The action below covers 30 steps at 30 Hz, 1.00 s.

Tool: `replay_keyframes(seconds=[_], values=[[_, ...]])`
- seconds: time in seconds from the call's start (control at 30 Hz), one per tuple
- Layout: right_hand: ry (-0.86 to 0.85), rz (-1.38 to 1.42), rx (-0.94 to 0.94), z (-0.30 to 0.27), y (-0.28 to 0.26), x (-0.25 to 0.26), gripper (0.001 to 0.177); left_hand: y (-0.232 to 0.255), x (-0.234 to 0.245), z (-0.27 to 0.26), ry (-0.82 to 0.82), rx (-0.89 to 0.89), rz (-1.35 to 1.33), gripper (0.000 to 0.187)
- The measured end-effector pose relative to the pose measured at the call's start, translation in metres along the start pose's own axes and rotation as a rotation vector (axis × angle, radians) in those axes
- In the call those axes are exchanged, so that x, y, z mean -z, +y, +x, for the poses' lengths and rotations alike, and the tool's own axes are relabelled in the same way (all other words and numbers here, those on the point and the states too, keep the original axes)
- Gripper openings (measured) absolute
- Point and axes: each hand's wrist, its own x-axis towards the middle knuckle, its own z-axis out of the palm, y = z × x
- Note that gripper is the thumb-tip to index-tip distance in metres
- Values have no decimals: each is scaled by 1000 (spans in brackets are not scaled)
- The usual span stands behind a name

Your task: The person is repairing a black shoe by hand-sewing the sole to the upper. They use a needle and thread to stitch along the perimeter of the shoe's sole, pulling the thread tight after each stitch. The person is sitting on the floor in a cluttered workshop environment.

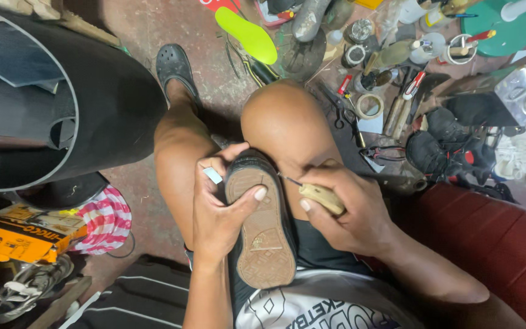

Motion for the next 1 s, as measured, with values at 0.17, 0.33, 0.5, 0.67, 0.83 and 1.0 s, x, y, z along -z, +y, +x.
replay_keyframes(seconds=[0.17,0.33,0.5,0.67,0.83,1.0], values=[[-65,-78,71,9,-10,1,33,-6,8,1,-56,-37,-66,52],[-43,-140,112,10,-16,1,33,-9,7,-1,-43,-44,-80,52],[-13,-210,138,11,-18,-3,33,-11,3,-2,-35,-85,-5,55],[2,-238,118,11,-19,-6,34,-11,4,0,-44,-89,-4,56],[3,-245,143,13,-19,-8,33,-11,3,0,-45,-86,-13,57],[24,-257,156,13,-23,-7,31,-11,1,-2,-27,-113,51,58]])
